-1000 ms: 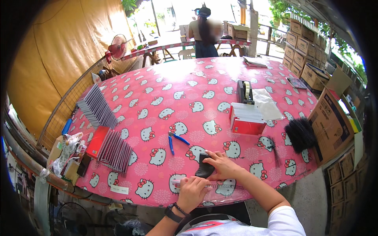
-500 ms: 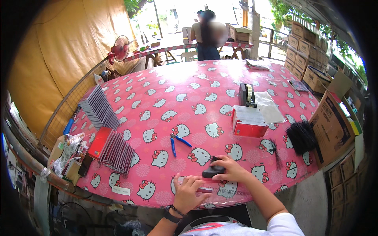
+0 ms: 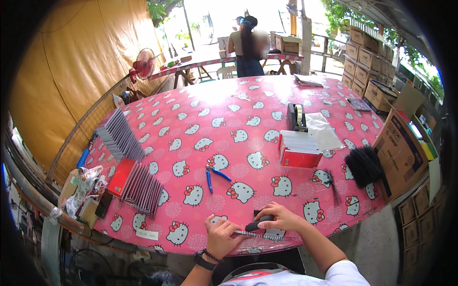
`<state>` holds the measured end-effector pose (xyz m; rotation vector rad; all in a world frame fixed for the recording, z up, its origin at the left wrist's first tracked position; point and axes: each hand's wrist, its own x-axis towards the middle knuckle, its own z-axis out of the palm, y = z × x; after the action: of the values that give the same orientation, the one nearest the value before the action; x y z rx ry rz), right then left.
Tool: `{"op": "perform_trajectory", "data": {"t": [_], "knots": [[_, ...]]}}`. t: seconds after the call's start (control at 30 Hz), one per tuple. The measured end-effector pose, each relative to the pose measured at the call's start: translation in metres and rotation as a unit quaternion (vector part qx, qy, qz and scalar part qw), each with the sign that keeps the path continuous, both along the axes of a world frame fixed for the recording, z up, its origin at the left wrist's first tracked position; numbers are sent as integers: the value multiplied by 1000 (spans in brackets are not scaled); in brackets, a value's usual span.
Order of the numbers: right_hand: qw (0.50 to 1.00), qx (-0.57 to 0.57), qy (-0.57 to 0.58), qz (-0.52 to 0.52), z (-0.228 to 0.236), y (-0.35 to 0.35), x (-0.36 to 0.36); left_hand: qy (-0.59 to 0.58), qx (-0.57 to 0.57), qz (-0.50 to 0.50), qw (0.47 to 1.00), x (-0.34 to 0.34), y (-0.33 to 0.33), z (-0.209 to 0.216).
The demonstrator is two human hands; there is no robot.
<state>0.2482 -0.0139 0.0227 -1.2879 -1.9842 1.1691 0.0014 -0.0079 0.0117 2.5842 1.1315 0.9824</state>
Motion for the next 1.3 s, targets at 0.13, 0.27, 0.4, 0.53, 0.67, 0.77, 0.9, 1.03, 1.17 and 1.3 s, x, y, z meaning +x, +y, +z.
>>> {"op": "perform_trajectory", "data": {"t": [0.13, 0.27, 0.4, 0.53, 0.67, 0.77, 0.9, 1.03, 1.17, 1.3], "knots": [[945, -45, 300, 121, 2, -3, -4, -27, -19, 7, 999, -1, -1, -2], [982, -141, 126, 26, 1, 10, 0, -43, -60, 24, 997, -2, -4, -3], [989, 40, 99, 104, 4, 6, -14, -37, -76, 15, 996, -4, -3, -12], [953, -144, 266, 3, -11, 1, -8, -204, -115, 66, 970, -11, -2, -3], [990, 56, 106, 81, -11, 2, -24, -418, -350, -67, 836, -24, 7, -59], [988, -30, 147, 21, -7, 11, -15, -410, -360, -94, 833, -23, 9, -68], [990, -20, 108, 83, 6, 11, -26, -410, -362, -131, 827, -23, 11, -65], [956, -91, 273, 46, -10, 15, -23, -401, -380, -131, 823, -21, 11, -61], [999, 20, 20, 37, 7, 29, -32, -388, -363, -129, 837, -20, 9, -53], [987, 20, 135, 91, 8, 22, -44, -394, -347, -136, 840, -18, 10, -55]]}}
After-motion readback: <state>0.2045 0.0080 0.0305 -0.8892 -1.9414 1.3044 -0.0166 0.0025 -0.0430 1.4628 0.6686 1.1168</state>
